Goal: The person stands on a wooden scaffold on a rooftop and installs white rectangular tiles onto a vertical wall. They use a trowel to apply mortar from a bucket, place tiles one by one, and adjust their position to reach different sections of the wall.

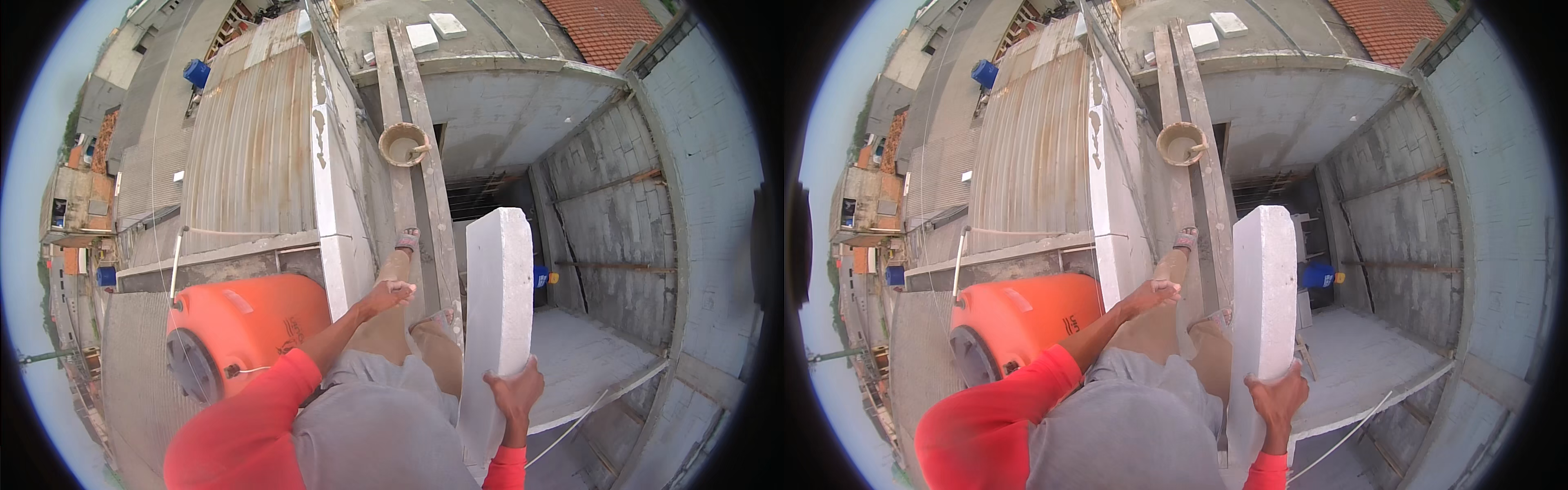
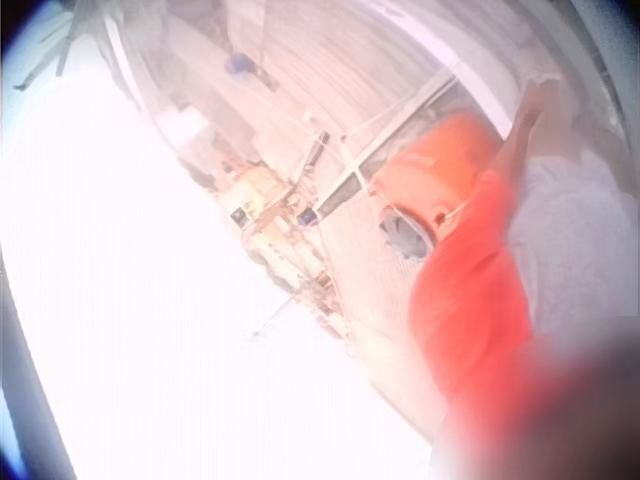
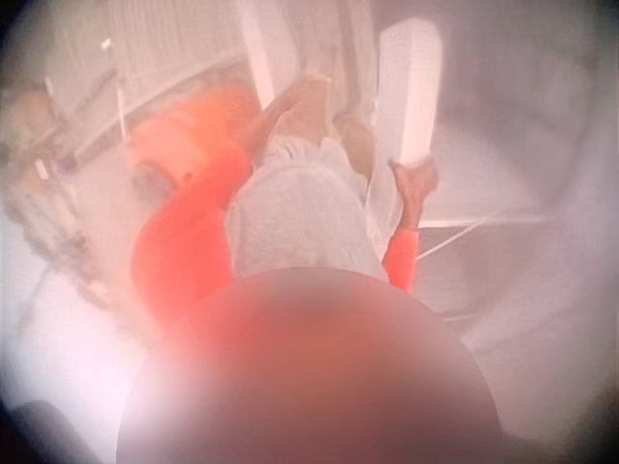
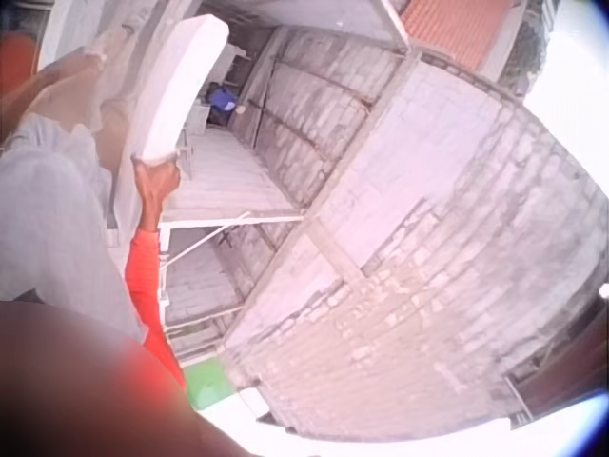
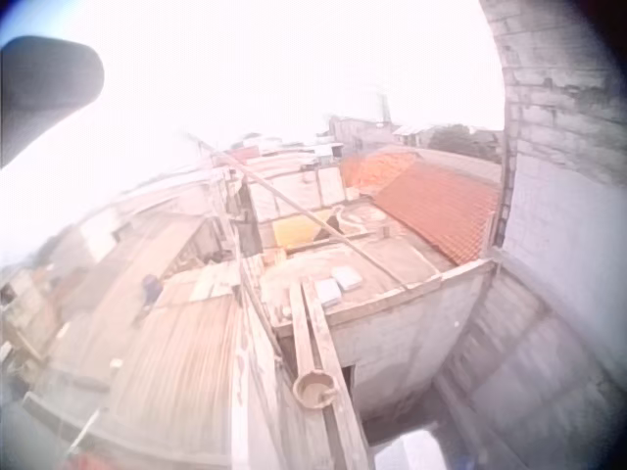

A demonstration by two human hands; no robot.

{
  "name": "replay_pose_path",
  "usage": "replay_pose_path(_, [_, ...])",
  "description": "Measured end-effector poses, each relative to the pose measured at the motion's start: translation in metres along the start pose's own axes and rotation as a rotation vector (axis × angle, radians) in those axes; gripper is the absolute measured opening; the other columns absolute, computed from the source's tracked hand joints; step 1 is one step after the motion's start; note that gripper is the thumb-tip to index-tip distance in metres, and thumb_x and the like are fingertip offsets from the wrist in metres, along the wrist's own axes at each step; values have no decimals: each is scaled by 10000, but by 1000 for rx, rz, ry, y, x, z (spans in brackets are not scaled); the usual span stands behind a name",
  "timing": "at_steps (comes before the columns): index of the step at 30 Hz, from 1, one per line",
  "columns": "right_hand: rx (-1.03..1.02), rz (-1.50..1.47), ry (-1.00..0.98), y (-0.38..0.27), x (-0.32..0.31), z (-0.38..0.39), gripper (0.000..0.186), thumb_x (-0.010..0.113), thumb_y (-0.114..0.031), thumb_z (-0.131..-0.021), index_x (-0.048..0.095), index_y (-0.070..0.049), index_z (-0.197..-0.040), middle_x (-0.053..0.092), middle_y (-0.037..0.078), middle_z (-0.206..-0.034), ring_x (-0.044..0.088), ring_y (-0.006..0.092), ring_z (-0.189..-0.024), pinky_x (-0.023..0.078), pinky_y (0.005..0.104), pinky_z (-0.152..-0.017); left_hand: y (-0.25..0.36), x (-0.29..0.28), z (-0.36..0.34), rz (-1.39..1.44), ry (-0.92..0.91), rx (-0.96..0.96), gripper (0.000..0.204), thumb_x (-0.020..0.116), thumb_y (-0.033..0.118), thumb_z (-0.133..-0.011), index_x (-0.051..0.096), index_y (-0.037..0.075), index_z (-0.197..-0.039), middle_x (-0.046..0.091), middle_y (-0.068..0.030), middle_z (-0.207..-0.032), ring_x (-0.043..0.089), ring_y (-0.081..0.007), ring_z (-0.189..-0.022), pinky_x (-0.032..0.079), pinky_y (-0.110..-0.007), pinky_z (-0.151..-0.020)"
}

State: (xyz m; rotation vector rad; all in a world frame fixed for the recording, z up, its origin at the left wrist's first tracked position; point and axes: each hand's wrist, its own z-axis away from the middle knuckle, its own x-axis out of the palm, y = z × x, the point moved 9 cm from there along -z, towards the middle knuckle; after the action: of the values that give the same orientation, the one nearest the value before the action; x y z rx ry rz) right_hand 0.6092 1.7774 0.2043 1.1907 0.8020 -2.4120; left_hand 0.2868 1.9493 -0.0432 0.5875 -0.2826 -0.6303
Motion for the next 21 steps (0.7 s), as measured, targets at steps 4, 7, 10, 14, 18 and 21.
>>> replay_pose_path(4, [-103, -44, -52, -84, -4, -49, 707, 905, -268, -538, 634, 97, -1080, 748, 298, -972, 735, 498, -942, 574, 499, -900, 35, 39, -24, 239, -174, -31, 982, 549, 791, -972, 517, -12, -1536, 630, -161, -1456, 584, -251, -1358, 474, -412, -1129])
replay_pose_path(7, [-243, -163, -117, -152, -3, -88, 667, 903, -212, -551, 642, 103, -1078, 760, 286, -992, 761, 433, -927, 591, 452, -884, 72, 63, -44, 708, -255, 5, 1066, 474, 863, -951, 470, 4, -1583, 579, -176, -1511, 539, -279, -1414, 463, -433, -1154])
replay_pose_path(10, [-319, -448, -269, -214, 9, -128, 644, 895, -169, -573, 656, 104, -1106, 769, 248, -1009, 766, 342, -887, 601, 410, -862, 93, 58, -58, 1075, -184, 48, 1002, 441, 837, -980, 457, 47, -1596, 547, -161, -1537, 513, -273, -1425, 435, -461, -1182])
replay_pose_path(14, [-341, -596, -482, -281, 38, -171, 672, 871, -130, -591, 657, 113, -1179, 760, 201, -1010, 742, 278, -863, 605, 386, -837, 131, -10, -68, 1161, 106, 395, 922, 469, 773, -1005, 454, 64, -1594, 543, -140, -1526, 543, -277, -1379, 464, -455, -1158])
replay_pose_path(18, [-322, -776, -762, -339, 78, -202, 690, 827, -123, -619, 636, 128, -1233, 746, 198, -1015, 732, 265, -844, 606, 368, -791, 157, -81, -25, 1262, 24, 533, 803, 569, 615, -1017, 449, 55, -1579, 578, -144, -1474, 600, -277, -1303, 524, -431, -1088])
replay_pose_path(21, [-255, -872, -921, -370, 113, -221, 670, 785, -124, -649, 622, 136, -1245, 732, 203, -1014, 725, 251, -817, 606, 357, -758, 170, -123, 0, 1150, 136, 507, 741, 646, 431, -999, 419, 27, -1578, 596, -167, -1427, 632, -281, -1259, 571, -422, -1014])
